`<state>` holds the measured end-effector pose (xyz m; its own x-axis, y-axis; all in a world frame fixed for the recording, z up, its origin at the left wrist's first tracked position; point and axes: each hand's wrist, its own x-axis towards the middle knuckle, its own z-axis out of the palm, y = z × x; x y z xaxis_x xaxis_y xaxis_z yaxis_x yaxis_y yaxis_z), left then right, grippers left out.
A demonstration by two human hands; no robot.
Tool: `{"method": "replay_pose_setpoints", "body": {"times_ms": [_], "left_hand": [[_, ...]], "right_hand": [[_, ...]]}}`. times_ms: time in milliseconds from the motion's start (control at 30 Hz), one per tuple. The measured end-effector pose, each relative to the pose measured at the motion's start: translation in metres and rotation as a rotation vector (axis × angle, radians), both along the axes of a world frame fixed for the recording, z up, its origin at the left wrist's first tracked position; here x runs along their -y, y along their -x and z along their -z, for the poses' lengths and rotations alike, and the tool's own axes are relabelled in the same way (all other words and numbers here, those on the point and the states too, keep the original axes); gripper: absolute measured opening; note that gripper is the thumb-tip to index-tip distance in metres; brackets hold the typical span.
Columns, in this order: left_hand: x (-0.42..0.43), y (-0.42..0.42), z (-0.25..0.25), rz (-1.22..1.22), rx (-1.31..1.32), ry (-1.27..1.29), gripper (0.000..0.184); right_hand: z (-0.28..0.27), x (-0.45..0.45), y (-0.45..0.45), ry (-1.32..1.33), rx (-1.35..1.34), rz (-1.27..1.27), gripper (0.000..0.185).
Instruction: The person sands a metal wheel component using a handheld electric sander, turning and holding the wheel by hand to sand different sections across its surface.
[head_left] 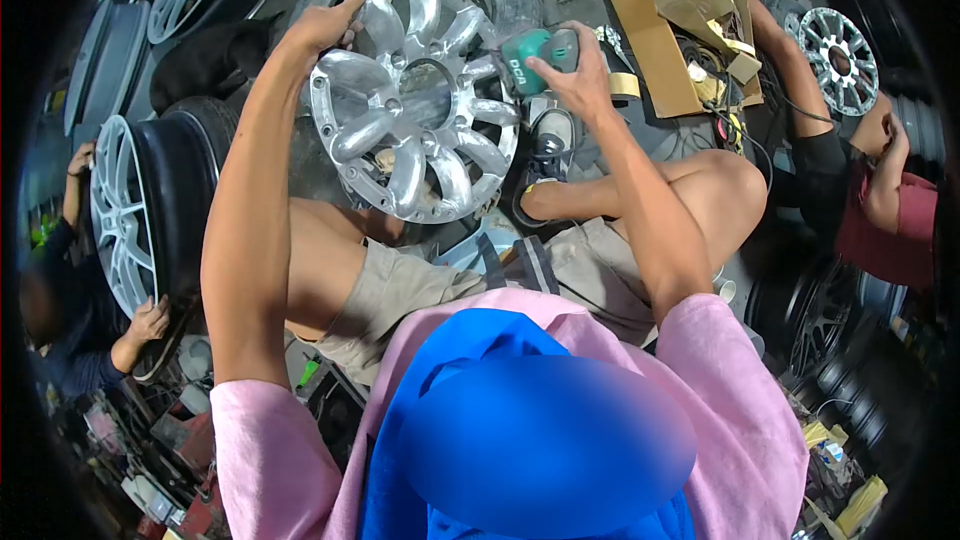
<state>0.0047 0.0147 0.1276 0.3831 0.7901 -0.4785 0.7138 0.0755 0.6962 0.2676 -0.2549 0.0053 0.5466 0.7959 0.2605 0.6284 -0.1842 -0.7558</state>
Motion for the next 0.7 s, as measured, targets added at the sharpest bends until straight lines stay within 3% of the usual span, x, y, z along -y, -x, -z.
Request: {"method": "replay_pose_setpoints", "body": {"times_ms": [100, 300, 433, 500, 700], "left_hand": [[-0.003, 0.002, 0.004, -0.008, 0.006, 0.040, 0.069], [0.039, -0.018, -0.028, 0.094, -0.008, -0.149, 0.075], [0.058, -0.023, -0.034, 0.143, -0.053, -0.221, 0.088], [0.064, -0.021, -0.036, 0.156, -0.045, -0.259, 0.087], [0.056, -0.023, -0.025, 0.194, -0.070, -0.349, 0.086]], "right_hand": [[0.004, -0.001, -0.013, 0.094, -0.021, 0.012, 0.077], [-0.049, -0.015, 0.017, 0.241, 0.146, -0.065, 0.078], [-0.039, -0.023, 0.001, 0.292, 0.148, 0.029, 0.081], [-0.034, -0.024, -0.010, 0.392, 0.207, 0.099, 0.082], [-0.048, -0.017, 0.010, 0.359, 0.208, 0.076, 0.083]]}}
